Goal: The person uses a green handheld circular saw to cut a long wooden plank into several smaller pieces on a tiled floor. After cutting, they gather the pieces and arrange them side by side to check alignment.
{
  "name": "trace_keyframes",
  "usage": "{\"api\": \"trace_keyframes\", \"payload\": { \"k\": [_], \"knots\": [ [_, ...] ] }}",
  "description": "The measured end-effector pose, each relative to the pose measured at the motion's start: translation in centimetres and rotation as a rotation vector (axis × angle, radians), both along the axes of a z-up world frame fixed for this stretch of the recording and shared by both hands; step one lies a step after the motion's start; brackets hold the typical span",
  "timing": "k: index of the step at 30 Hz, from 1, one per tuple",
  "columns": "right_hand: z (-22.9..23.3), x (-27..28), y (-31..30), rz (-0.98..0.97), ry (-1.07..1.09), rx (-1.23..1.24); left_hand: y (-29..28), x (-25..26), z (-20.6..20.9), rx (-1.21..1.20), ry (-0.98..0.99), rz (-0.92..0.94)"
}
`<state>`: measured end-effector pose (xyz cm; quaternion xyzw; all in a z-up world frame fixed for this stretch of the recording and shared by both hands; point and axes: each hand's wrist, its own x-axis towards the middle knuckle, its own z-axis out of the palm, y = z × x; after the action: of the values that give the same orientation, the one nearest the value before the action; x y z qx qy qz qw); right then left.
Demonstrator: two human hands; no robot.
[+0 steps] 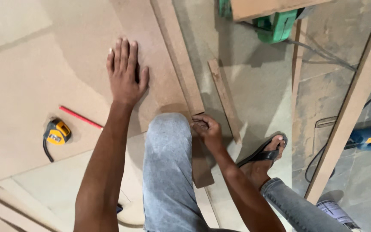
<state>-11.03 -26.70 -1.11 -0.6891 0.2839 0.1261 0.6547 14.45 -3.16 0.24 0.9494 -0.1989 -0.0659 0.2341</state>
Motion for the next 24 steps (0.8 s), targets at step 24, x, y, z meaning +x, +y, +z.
{"api": "trace_keyframes", "payload": {
  "k": [24],
  "knots": [
    [3.3, 20.6, -28.6, -0.768, -0.164, 0.577, -8.3, 1.9, 1.0, 0.023, 0.015, 0.193]
  ]
}}
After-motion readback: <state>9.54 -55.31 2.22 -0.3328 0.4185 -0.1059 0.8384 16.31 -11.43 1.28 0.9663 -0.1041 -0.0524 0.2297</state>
